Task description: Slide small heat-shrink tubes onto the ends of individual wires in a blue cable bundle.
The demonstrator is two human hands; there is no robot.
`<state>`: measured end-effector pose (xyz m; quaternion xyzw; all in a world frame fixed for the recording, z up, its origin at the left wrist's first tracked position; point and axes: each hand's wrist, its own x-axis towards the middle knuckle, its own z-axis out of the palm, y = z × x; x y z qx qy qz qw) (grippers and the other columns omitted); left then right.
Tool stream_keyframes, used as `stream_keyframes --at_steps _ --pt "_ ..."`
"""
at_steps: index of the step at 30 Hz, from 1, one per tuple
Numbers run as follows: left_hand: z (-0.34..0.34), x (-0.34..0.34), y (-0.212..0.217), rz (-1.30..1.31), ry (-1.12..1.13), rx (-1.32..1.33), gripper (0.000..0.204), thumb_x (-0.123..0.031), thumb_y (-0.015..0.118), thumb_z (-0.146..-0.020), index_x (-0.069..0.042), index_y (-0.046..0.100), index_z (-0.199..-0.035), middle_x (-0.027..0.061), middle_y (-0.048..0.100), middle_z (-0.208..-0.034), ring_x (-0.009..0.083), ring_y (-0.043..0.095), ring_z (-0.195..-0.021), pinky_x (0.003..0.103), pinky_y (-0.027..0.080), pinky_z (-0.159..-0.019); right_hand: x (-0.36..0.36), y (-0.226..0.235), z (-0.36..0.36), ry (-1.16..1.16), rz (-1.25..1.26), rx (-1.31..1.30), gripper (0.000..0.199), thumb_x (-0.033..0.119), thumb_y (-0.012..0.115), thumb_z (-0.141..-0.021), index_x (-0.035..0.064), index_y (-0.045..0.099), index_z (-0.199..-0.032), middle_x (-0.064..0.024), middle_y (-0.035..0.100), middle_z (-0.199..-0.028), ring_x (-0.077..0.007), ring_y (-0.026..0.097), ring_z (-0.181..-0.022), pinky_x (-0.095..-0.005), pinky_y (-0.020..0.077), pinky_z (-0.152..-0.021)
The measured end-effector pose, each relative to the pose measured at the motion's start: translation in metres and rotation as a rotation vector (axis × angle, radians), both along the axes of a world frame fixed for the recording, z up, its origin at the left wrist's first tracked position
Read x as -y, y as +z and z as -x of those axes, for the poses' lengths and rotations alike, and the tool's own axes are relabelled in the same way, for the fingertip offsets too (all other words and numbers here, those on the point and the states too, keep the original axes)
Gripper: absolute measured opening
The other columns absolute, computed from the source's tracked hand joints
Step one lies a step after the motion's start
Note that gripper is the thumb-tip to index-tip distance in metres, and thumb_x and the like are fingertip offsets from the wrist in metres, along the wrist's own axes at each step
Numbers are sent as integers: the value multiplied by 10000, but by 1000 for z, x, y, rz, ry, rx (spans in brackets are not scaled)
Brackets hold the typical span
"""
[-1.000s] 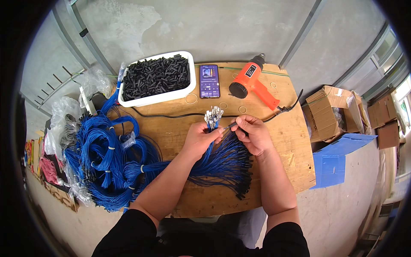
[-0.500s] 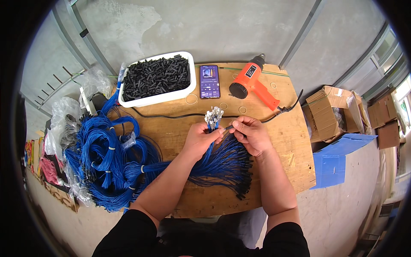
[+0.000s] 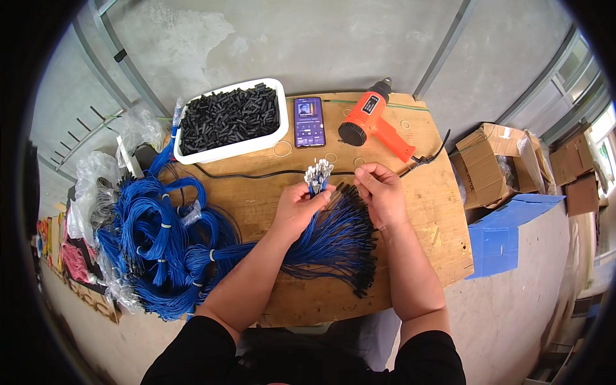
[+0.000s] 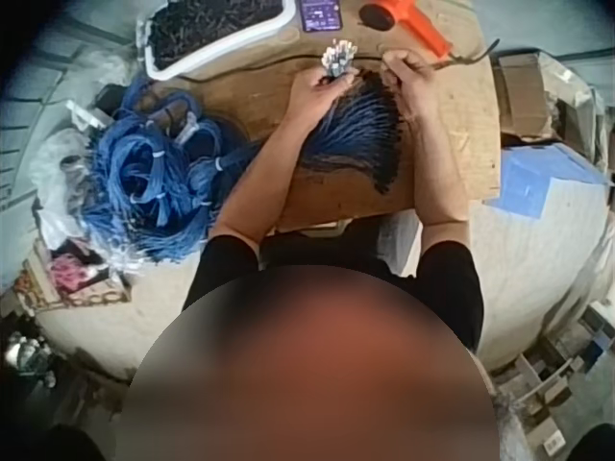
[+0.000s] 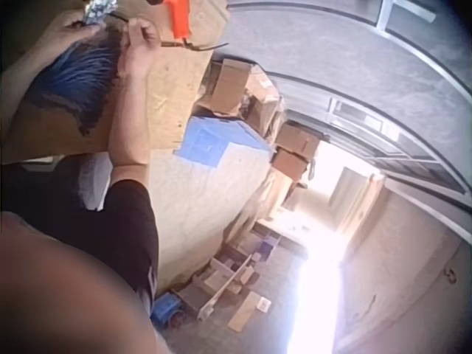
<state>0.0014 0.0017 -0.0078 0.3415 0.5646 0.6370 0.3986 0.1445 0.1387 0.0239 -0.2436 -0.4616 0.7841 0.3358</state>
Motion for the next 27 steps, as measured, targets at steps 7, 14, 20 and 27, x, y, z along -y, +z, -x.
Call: stream_keyframes --at_steps 7,14,20,27 --pt "-5 1 4 -3 -144 84 239 -118 665 -941 -6 697 -1149 11 670 -811 56 587 -669 218 493 -601 6 1 2 63 -140 8 157 32 666 -925 -4 676 -1077 30 609 -786 -13 390 -565 -178 281 -490" --pt "-4 1 7 20 -134 138 237 -106 656 -946 15 676 -1149 34 680 -846 73 595 -682 221 497 -615 7 0 1 61 -174 25 136 4 672 -913 -1 679 -1048 29 614 -788 -7 401 -573 -178 292 -497" --pt "-3 0 3 -56 -102 263 211 -69 666 -935 53 652 -1106 60 664 -843 99 594 -691 237 489 -617 5 -4 1 49 -193 34 110 -24 675 -897 13 666 -1001 29 609 -786 -9 430 -584 -170 318 -510" --pt "-2 0 4 -49 -89 246 176 -76 701 -911 33 658 -1042 42 632 -776 90 579 -663 237 468 -591 10 3 2 40 -198 41 106 -47 667 -892 12 663 -979 25 613 -792 -9 465 -613 -165 343 -531"
